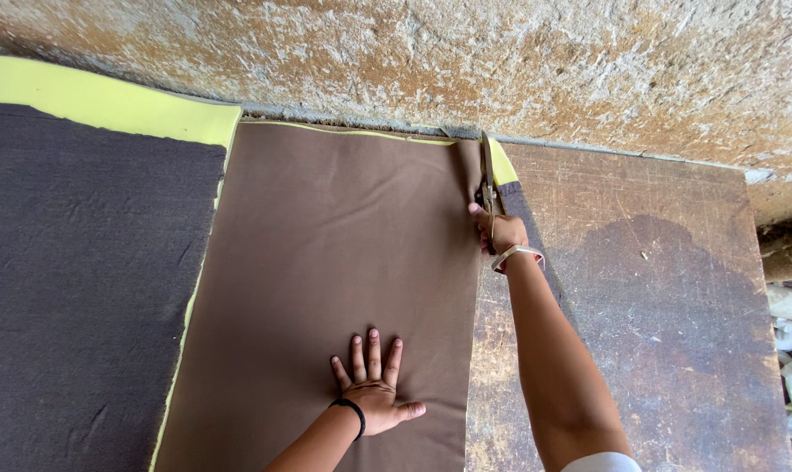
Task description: The person lays brown fabric over a yellow foam sheet on a work table, smooths it flat, trims excess fabric and foam from the edges with shears and a long blade, then sprays adhesive onto the foam with a spray gun and folds the fabric over the foam, pressing it down.
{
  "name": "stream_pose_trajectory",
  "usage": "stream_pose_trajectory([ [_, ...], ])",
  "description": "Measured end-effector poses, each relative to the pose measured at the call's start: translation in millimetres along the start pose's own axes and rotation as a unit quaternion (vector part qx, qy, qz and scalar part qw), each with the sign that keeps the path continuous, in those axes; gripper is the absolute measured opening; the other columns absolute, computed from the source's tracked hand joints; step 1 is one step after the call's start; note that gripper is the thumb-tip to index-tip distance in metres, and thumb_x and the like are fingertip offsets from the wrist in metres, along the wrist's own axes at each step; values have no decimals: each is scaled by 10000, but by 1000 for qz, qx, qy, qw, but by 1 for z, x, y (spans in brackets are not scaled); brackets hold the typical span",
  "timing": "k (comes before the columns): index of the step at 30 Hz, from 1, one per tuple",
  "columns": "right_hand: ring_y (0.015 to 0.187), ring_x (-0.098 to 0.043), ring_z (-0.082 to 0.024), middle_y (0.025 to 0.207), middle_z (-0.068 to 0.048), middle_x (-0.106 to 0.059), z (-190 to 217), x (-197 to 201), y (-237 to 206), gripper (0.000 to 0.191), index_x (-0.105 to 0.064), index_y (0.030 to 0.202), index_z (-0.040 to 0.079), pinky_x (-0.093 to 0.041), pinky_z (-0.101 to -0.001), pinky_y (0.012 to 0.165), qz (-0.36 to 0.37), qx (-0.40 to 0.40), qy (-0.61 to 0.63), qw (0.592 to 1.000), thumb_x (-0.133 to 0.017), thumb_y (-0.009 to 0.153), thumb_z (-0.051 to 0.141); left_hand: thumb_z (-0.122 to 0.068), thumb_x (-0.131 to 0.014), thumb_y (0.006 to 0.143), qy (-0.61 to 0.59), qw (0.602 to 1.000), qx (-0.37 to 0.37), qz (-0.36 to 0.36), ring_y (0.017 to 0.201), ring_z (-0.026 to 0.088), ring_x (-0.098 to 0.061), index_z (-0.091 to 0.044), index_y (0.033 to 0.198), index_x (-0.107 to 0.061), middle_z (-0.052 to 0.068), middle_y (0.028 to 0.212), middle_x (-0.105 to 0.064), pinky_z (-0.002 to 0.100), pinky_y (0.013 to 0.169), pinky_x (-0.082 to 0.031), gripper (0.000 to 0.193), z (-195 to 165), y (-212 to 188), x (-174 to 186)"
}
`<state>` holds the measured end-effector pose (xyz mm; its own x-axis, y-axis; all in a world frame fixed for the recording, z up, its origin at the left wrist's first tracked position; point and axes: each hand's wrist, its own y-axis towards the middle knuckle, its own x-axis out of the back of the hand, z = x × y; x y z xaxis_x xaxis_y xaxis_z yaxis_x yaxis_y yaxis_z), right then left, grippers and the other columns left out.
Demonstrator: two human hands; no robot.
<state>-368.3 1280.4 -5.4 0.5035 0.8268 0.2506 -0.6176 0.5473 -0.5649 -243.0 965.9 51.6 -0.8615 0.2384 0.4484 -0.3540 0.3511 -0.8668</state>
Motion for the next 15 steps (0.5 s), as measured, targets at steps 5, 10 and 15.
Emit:
stream_pose_trajectory([
  [5, 487, -578, -151, 596, -43, -595, -24, 0, -15, 505, -626, 665, 51, -459, -318, 448, -35, 42, 84, 995, -822, 800, 497, -794, -453, 886, 1, 1000, 7, -3, 1474, 447, 426, -209, 1604, 292, 180, 1631, 443, 770, 1139, 156, 1189, 0, 1, 0],
  [10, 432, -477, -179, 551, -101, -528, -110, 39, -68, 564, -573, 644, 54, -351, -318, 429, 66, 33, 85, 994, -768, 877, 530, -790, -453, 890, 13, 1000, 9, -18, 1497, 451, 384, -210, 1614, 266, 169, 1652, 406, 761, 1152, 132, 1174, -2, -1, -5],
  [15, 455, -436, -126, 604, 4, -494, -229, 101, -84, 384, -562, 810, 124, -347, -295, 423, 9, -19, 392, 920, -686, 957, 456, -794, -458, 888, 17, 999, 19, -32, 1511, 438, 367, -226, 1615, 252, 168, 1651, 407, 753, 1155, 130, 1164, -6, 0, -13],
])
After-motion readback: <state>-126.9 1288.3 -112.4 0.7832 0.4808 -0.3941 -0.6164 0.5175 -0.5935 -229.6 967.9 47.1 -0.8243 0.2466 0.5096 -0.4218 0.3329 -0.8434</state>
